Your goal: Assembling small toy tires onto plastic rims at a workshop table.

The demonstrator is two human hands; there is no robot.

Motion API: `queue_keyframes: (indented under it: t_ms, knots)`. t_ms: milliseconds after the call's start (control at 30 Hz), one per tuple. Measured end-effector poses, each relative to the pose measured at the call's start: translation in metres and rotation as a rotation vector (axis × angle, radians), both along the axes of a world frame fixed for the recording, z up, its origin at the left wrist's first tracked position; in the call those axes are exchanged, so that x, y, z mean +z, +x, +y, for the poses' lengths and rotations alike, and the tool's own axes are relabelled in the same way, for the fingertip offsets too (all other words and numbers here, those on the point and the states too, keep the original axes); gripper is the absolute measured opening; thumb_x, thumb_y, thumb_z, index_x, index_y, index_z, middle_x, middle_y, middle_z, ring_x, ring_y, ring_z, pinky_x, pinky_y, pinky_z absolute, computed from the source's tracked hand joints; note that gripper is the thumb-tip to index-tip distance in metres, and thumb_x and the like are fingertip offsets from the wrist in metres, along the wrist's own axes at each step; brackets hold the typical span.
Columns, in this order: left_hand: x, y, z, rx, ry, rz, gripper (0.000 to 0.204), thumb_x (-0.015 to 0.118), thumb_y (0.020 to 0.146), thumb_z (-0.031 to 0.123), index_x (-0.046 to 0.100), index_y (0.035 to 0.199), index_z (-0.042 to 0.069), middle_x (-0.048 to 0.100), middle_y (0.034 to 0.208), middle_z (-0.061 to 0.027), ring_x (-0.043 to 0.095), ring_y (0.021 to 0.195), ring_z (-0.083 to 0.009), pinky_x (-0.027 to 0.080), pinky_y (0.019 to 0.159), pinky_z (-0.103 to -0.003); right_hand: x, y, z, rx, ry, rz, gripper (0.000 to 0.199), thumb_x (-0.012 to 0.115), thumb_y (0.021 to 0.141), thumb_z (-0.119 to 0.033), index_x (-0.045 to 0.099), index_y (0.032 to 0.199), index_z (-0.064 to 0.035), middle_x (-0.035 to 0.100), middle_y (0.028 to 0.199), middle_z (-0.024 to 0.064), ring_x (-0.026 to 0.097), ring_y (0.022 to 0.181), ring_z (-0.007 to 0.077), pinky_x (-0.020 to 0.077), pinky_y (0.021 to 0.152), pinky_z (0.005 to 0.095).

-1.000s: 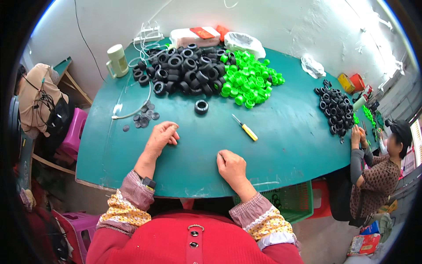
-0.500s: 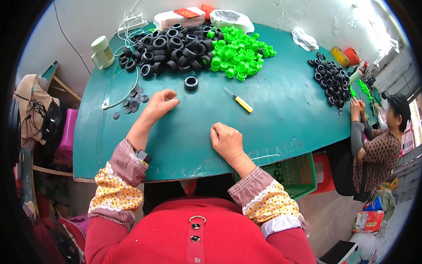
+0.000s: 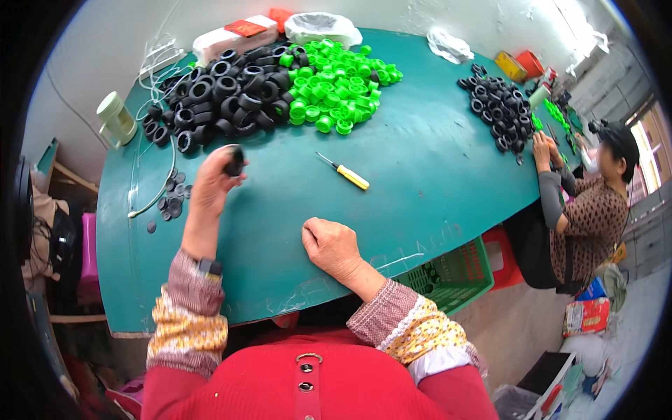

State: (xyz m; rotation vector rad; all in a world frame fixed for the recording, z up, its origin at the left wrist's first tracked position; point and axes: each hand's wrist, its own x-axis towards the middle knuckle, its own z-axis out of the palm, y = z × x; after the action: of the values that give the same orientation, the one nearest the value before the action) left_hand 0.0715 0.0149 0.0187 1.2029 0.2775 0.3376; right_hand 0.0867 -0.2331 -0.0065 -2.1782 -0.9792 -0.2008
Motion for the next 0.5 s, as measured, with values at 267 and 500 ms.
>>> queue_keyframes:
  t_ms: [267,500]
  knots:
    - [-0.019,-0.075,-0.025,0.157,-0.530,-0.018,0.032,0.047,0.086,0.027,0.048,0.106,0.003,0.059,0.081,-0.0154,0.058,0.060,-0.0193,0.048,0.052,-0.025,0.022,0.112,0.024,0.012,0.143,0.054,0.013,0.053,0.078,-0.013,0.060,0.084,-0.0033,0.059,0.073,0.0184,0.059,0.067,0.0328,0.0468,0.060,0.0372]
    - [-0.015,-0.067,-0.024,0.060,-0.241,0.043,0.034,0.048,0.086,0.028,0.051,0.104,0.000,0.059,0.082,-0.0159,0.058,0.059,-0.0177,0.048,0.052,-0.022,0.024,0.199,0.062,-0.335,-0.258,-0.161,0.034,0.058,0.073,-0.031,0.061,0.095,-0.0055,0.062,0.088,0.0183,0.059,0.086,0.0326,0.0467,0.074,0.0407]
